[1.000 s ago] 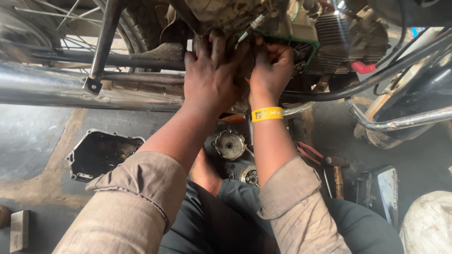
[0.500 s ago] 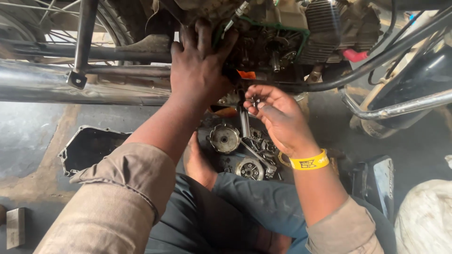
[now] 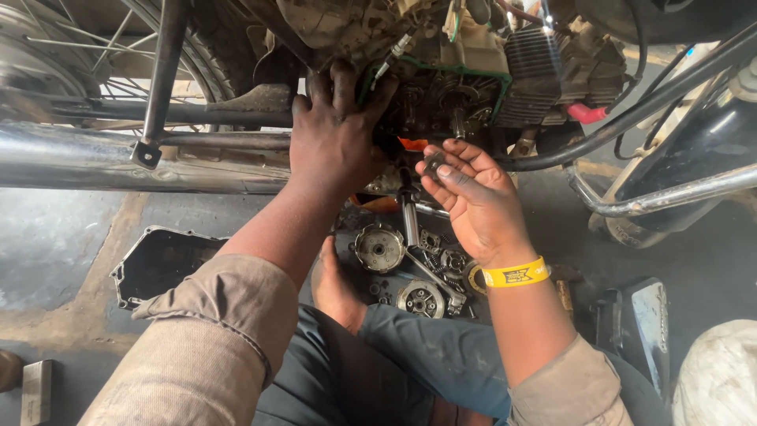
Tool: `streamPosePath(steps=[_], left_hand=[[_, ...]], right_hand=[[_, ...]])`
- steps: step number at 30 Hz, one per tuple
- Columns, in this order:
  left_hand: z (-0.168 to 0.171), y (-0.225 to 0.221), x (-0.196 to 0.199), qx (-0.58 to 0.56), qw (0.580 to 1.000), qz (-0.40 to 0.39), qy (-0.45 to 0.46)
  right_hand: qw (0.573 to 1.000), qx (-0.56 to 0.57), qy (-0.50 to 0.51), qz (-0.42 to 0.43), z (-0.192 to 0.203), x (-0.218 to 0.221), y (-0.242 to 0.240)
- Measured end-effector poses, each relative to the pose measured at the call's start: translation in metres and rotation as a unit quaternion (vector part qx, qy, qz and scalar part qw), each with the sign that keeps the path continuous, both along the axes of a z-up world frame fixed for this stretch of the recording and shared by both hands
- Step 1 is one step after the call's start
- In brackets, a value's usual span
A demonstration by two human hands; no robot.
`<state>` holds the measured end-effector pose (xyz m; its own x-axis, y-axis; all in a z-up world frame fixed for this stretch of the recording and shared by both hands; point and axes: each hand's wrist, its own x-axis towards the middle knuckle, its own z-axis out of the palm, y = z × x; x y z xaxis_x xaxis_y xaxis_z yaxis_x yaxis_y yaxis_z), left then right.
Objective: The person sits on the floor beneath a motorcycle and works on the engine crankcase area, fitting and pressing components into place by hand and turning a fastener. They pick up small parts from the floor and continue seating the component into the engine case.
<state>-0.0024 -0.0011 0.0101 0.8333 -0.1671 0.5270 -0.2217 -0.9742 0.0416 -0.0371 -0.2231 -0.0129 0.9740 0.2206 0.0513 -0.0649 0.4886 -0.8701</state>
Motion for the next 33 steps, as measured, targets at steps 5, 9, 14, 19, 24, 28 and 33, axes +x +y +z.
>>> streamPosePath(steps=[5, 9, 14, 19, 24, 28, 33], left_hand=[[0.004, 0.0, -0.001, -0.007, 1.0, 0.006, 0.026], [0.002, 0.001, -0.001, -0.001, 1.0, 0.004, 0.019], [0.008, 0.001, -0.005, -0.015, 0.999, -0.005, 0.045], [0.008, 0.003, -0.002, -0.013, 0.999, 0.006, 0.038], [0.008, 0.002, -0.003, -0.031, 0.998, -0.012, 0.056], [-0.004, 0.003, 0.001, -0.047, 0.999, -0.008, 0.022], [-0.012, 0.004, 0.004, -0.055, 0.998, -0.021, -0.007]], right_hand=[[1.0, 0.016, 0.0, -0.014, 0.005, 0.012, 0.006], [0.998, -0.001, -0.032, -0.047, 0.0, 0.027, 0.012], [0.992, -0.025, -0.067, -0.104, 0.015, 0.027, 0.035], [0.983, -0.037, -0.124, -0.132, 0.017, 0.047, 0.054], [0.941, -0.165, -0.228, -0.186, 0.001, 0.081, 0.06], [0.92, -0.2, -0.26, -0.215, -0.011, 0.093, 0.074], [0.905, -0.128, -0.289, -0.286, -0.034, 0.11, 0.082]])
